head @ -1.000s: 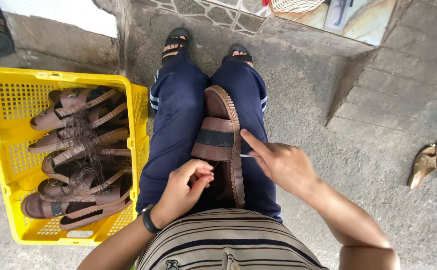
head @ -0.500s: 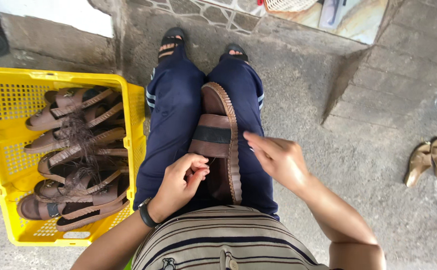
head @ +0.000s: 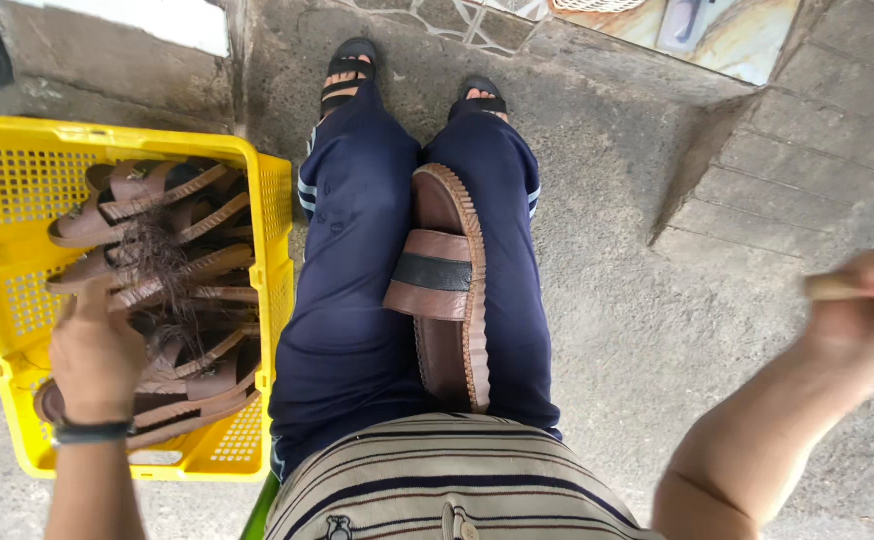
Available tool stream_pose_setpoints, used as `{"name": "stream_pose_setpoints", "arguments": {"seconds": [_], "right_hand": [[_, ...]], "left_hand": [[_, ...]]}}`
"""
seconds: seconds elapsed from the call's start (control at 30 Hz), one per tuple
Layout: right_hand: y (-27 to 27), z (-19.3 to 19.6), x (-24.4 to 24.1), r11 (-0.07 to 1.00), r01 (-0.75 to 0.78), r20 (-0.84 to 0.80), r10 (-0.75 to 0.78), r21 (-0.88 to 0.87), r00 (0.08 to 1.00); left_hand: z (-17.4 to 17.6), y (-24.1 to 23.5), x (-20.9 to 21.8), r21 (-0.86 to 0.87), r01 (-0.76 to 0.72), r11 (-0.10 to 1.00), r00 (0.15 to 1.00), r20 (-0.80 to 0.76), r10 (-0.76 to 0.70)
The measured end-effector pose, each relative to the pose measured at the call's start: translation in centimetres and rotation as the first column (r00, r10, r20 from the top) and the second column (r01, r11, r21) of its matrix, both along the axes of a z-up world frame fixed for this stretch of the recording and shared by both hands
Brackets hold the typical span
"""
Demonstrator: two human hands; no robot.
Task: The person sits on a low stool and sews a brown sandal resting on their lap using a needle and thread. They briefly pause to operate a smartphone, scrolling through apps, before placing it down and resuming the sewing task.
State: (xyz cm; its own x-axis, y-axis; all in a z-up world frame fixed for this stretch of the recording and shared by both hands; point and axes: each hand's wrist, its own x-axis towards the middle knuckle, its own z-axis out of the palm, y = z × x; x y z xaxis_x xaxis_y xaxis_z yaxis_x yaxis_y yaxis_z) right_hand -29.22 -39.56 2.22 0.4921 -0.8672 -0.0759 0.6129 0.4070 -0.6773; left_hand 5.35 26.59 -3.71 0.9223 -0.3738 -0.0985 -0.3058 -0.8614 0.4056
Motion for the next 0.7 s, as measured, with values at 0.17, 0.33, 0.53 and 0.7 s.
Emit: {"name": "stream_pose_setpoints", "arguments": {"seconds": [0.17, 0.33, 0.53, 0.7], "right_hand": [[18.1, 5.8, 14.6, 0.449, -0.846, -0.779, 0.405, -0.286, 0.478], [19.5, 1.4, 16.0, -0.112, -0.78, -0.776, -0.092, -0.615, 0.624], [18.9, 1.0, 16.7, -0.518, -0.577, -0.554, -0.219, -0.631, 0.803], [18.8, 2.1, 15.5, -0.319, -0.743, -0.775, -0.042, -0.588, 0.631]], "left_hand": [[9.6, -18.3, -5.4, 0.112, 0.56, 0.821, 0.814, 0.111, -0.57], [7.2, -17.5, -6.5, -0.718, 0.254, 0.648, 0.831, -0.181, -0.526], [3.0, -16.6, -6.1, -0.679, -0.657, 0.329, 0.409, -0.687, -0.6], [5.5, -16.9, -3.0, -0.651, -0.566, 0.505, 0.566, -0.753, -0.336]]}}
